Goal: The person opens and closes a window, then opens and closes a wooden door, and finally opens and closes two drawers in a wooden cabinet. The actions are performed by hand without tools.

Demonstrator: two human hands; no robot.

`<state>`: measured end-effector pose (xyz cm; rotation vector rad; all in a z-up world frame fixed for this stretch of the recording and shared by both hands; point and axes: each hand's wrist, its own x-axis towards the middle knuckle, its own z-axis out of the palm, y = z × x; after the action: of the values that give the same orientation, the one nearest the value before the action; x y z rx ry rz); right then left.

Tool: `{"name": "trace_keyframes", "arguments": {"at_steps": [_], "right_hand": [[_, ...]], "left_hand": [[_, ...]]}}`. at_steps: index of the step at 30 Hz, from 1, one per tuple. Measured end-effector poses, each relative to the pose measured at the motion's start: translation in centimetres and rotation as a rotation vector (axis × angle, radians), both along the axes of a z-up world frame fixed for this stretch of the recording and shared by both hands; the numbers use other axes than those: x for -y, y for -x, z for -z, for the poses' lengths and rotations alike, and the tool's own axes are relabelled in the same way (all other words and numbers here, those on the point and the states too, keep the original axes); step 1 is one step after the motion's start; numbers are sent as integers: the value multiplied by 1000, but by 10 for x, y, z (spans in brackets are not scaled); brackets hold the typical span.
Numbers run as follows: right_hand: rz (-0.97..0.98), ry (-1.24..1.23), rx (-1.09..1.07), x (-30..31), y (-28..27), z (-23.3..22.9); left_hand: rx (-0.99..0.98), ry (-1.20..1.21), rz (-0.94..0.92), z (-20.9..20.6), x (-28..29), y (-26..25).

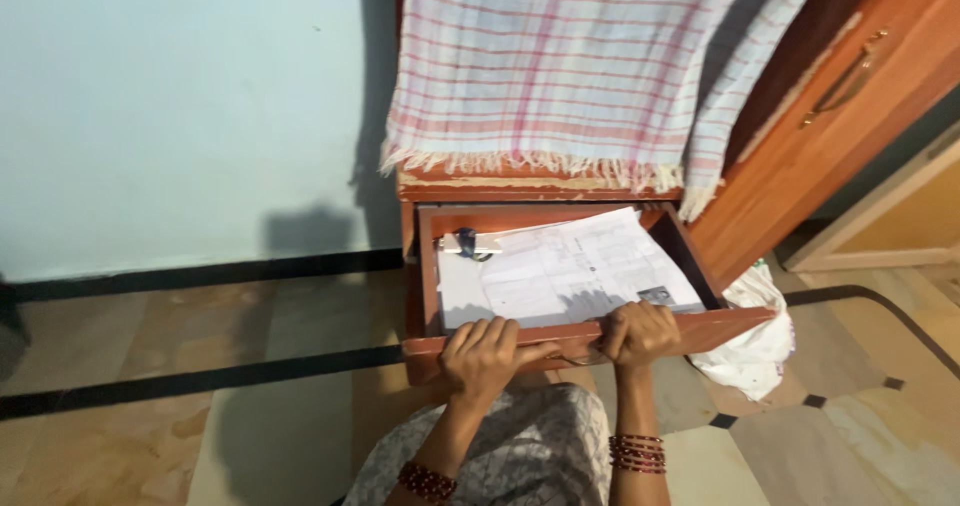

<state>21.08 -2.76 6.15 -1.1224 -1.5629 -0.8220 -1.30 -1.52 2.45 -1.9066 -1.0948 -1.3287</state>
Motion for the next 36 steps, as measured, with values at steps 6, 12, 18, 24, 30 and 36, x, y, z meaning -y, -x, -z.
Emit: {"name": "trace_keyframes", "arguments": {"at_steps": [6,12,18,24,30,36], "right_hand": [[7,-16,17,0,-2,-4],[31,-11,20,-12,-3,-5],[32,-24,6,-43,-4,-7],[-8,23,-18,-69,-13,-13],[1,44,-36,-80,-17,-7],[19,24,15,-100,-25,-5]], "left_hand": [[-21,27,-19,-10,3,0],[8,13,-4,-6,-21,-1],[20,-18,-19,-2,-56,-3],[3,41,-40,-9,-76,-14],[32,-8,-14,-14,-82,-12],[34,-55,-28,-8,-112,-18]]}}
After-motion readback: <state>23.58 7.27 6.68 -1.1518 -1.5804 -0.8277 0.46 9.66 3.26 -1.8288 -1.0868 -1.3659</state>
